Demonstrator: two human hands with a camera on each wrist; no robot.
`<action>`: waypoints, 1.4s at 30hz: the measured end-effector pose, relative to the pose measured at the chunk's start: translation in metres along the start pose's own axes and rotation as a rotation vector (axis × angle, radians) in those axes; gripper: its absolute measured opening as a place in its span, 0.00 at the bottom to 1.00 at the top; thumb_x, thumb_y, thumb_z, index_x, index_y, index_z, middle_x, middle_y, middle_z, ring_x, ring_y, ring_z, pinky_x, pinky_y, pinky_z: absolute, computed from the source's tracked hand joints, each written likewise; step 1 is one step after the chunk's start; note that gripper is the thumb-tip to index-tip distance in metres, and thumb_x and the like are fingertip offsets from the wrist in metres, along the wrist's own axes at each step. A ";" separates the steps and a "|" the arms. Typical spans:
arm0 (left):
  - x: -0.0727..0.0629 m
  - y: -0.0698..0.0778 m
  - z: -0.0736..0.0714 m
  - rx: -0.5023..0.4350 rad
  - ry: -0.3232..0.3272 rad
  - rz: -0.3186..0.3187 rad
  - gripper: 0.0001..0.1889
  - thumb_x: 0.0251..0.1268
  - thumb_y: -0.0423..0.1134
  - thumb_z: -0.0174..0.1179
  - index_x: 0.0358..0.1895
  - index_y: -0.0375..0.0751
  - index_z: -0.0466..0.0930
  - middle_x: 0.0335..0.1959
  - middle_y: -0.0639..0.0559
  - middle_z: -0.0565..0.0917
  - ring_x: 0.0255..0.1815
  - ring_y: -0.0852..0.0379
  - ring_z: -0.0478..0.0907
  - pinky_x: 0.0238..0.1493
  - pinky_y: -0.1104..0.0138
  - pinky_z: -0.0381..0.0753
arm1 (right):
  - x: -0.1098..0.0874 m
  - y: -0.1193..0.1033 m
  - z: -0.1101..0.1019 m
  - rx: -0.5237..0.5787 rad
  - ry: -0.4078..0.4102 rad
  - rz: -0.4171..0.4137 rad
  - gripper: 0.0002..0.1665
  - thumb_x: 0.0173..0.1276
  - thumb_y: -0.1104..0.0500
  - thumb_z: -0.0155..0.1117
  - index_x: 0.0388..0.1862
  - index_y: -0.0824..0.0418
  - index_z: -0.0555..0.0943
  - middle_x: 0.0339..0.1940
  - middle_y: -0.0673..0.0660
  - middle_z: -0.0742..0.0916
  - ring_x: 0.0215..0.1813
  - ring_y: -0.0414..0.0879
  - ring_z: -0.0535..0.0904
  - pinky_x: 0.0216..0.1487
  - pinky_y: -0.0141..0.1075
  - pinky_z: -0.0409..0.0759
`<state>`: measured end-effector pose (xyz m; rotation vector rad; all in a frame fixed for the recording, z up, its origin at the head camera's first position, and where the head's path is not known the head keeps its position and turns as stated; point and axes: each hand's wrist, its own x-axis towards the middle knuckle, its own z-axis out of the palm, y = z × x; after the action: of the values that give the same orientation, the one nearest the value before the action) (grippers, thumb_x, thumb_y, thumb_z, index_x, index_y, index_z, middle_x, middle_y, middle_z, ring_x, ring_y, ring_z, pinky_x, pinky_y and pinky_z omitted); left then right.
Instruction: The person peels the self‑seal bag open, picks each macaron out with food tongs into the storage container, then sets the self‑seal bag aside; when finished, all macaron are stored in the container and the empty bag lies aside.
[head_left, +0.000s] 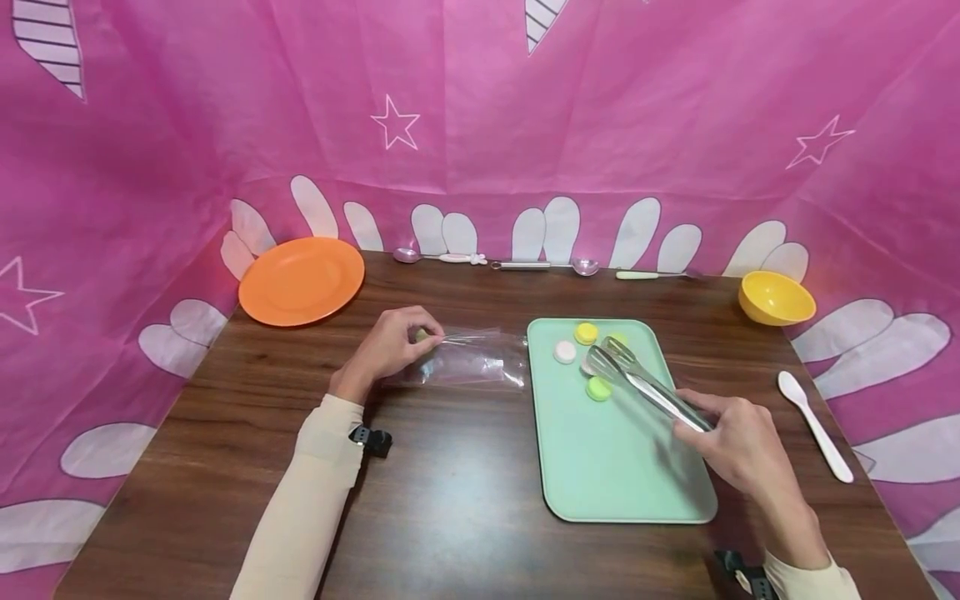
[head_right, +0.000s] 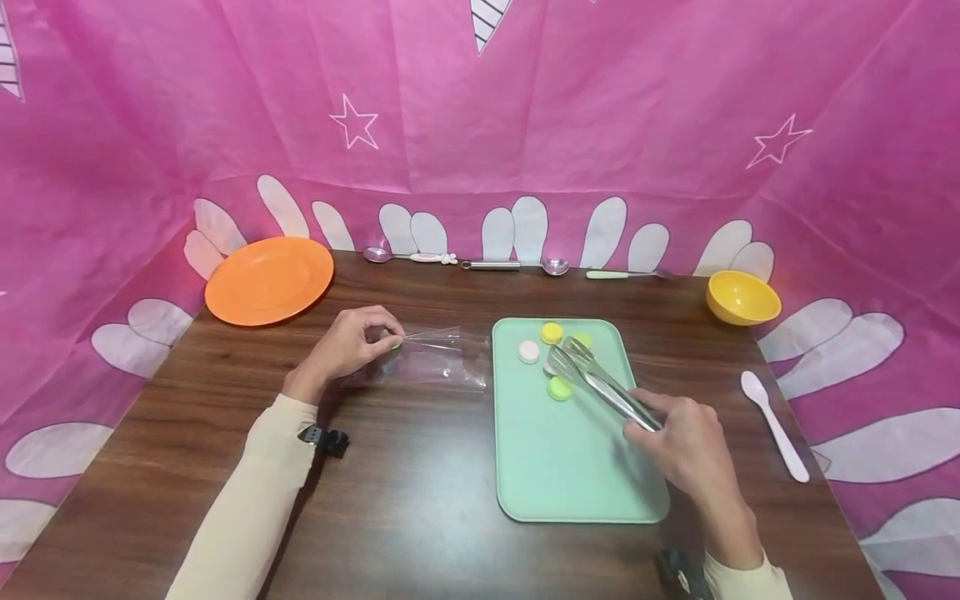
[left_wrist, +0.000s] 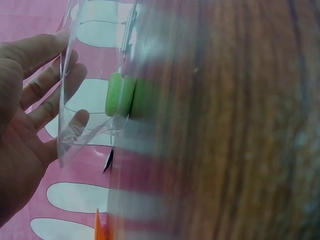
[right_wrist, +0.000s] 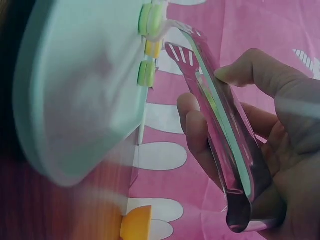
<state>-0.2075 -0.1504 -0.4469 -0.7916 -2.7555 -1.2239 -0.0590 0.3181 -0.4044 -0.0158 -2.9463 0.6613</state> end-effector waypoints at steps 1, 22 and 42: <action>0.001 0.000 0.000 -0.004 0.004 0.008 0.03 0.70 0.33 0.73 0.44 0.42 0.92 0.45 0.46 0.91 0.49 0.43 0.85 0.59 0.48 0.86 | 0.000 -0.002 0.000 0.004 0.002 -0.002 0.28 0.54 0.60 0.81 0.56 0.65 0.91 0.31 0.64 0.92 0.31 0.50 0.75 0.28 0.34 0.67; 0.001 0.000 0.000 -0.034 0.026 0.036 0.03 0.70 0.33 0.72 0.42 0.38 0.91 0.43 0.46 0.91 0.47 0.43 0.86 0.55 0.48 0.86 | 0.030 -0.065 0.036 0.065 -0.078 -0.357 0.24 0.55 0.65 0.77 0.53 0.57 0.93 0.29 0.50 0.89 0.27 0.38 0.70 0.26 0.31 0.65; 0.001 -0.003 -0.001 -0.059 0.064 0.050 0.02 0.70 0.34 0.72 0.41 0.41 0.92 0.44 0.46 0.91 0.49 0.44 0.87 0.56 0.46 0.85 | 0.095 -0.146 0.096 0.075 -0.230 -0.470 0.26 0.56 0.62 0.74 0.56 0.61 0.91 0.32 0.55 0.90 0.28 0.42 0.72 0.27 0.33 0.68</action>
<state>-0.2105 -0.1520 -0.4486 -0.8064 -2.6441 -1.3034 -0.1621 0.1486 -0.4174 0.7807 -2.9554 0.7335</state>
